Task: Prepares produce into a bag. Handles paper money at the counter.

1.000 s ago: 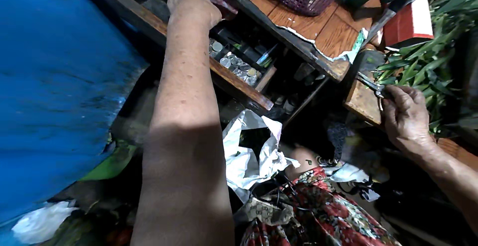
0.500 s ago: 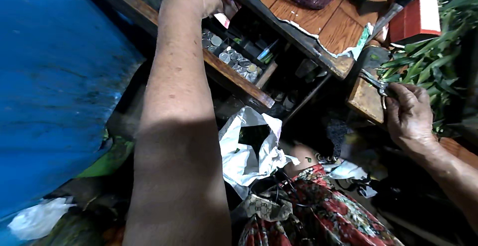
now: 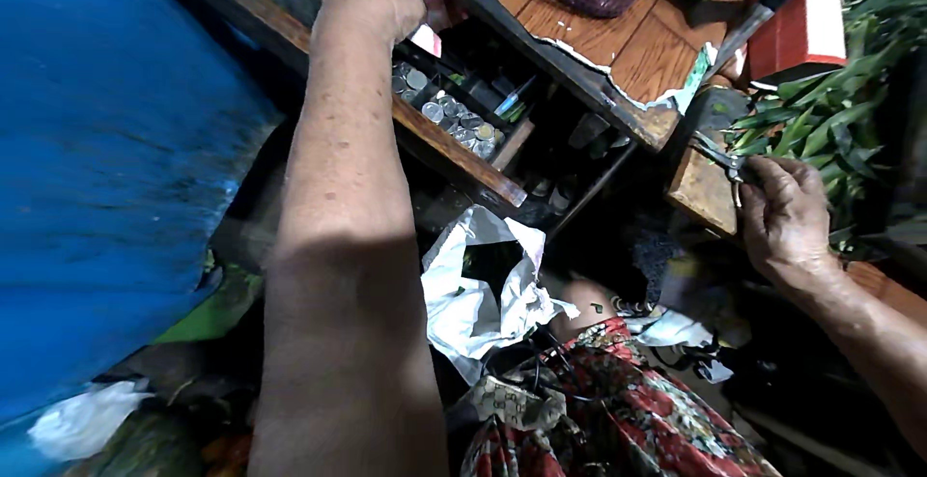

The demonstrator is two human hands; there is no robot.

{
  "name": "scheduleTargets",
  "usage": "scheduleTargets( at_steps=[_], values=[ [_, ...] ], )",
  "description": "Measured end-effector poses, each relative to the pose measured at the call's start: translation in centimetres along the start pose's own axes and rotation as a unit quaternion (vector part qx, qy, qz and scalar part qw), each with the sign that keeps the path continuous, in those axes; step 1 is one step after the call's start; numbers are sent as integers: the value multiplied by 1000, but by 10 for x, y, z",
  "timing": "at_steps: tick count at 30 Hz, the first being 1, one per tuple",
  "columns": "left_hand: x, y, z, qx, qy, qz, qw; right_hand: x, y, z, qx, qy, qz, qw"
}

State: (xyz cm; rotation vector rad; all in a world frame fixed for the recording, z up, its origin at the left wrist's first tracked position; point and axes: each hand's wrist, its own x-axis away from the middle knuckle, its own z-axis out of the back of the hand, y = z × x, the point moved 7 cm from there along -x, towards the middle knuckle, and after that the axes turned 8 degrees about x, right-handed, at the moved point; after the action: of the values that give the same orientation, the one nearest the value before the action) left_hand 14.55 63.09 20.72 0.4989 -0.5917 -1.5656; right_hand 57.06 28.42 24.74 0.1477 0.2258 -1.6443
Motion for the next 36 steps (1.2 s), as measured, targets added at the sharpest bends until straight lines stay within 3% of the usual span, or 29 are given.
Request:
scheduleTargets(
  at_steps=[9,15,22,29,36],
  values=[
    [34,-8,26,107,43,51,992,0,2,-2,-22,2,0,1000],
    [64,-8,66,77,59,114,989,-3,2,-5,-25,-7,-5,1000],
    [157,4,92,246,76,158,953,-2,3,-3,-55,1,-6,998],
    [218,5,81,407,105,141,896,2,8,-1,-96,38,-2,995],
    [279,53,50,530,98,28,842,11,4,16,-114,149,54,981]
  ],
)
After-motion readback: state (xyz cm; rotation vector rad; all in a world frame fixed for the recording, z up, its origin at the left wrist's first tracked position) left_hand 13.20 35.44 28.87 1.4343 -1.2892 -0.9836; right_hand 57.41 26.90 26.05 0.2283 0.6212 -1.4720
